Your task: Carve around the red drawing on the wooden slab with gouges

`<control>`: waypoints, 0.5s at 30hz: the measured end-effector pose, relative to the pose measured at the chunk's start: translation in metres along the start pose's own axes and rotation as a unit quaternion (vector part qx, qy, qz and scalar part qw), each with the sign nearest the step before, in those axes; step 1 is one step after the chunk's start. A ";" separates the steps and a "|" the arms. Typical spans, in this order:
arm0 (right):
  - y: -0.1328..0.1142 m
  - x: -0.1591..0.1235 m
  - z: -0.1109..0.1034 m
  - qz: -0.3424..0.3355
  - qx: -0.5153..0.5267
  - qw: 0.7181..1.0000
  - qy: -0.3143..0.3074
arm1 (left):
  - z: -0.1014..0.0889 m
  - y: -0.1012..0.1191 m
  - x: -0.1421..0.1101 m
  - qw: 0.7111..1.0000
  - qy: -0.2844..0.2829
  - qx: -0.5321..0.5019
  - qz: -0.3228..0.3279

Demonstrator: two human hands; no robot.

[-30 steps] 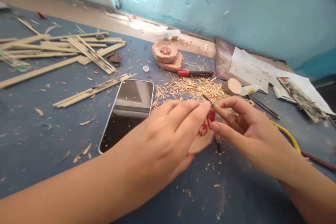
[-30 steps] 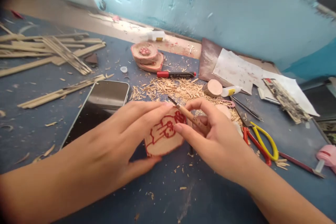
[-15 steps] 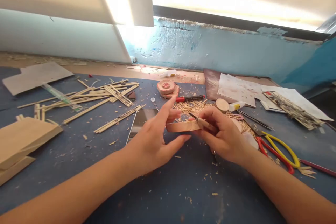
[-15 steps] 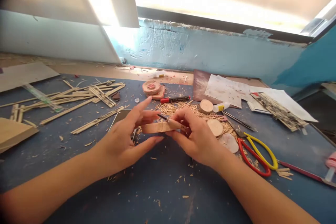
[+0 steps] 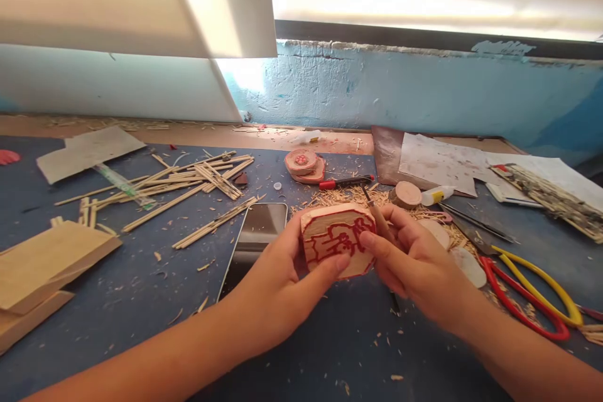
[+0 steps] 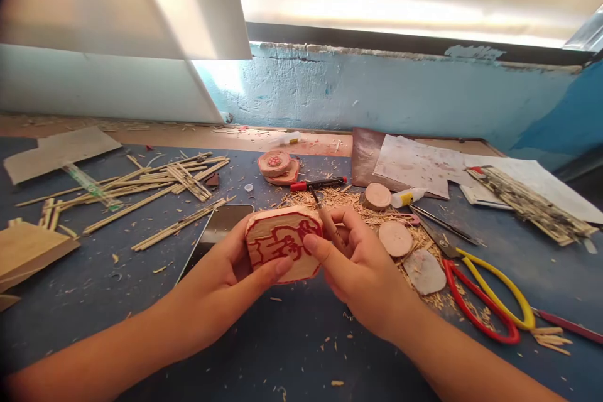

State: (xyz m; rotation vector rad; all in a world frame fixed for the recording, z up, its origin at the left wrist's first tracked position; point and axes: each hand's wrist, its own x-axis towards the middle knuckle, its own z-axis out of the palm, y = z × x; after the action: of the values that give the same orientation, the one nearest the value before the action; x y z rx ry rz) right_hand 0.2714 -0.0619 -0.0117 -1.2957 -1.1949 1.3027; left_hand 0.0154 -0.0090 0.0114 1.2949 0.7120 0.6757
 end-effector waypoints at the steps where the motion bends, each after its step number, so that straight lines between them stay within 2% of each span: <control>1: 0.001 -0.001 -0.001 0.013 0.006 1.000 -0.007 | 0.000 0.000 0.000 1.000 -0.001 -0.009 -0.007; 11: 0.003 0.001 0.000 0.073 0.043 0.996 -0.035 | -0.006 -0.003 0.001 0.997 -0.026 -0.033 -0.071; 15: 0.002 -0.002 0.000 0.080 0.041 0.995 -0.043 | -0.004 -0.002 0.002 0.997 -0.024 -0.036 -0.068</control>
State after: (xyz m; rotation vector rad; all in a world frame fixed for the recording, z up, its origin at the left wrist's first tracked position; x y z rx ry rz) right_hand 0.2715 -0.0644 -0.0132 -1.3087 -1.1012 1.5206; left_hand 0.0135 -0.0053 0.0090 1.1826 0.7229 0.5525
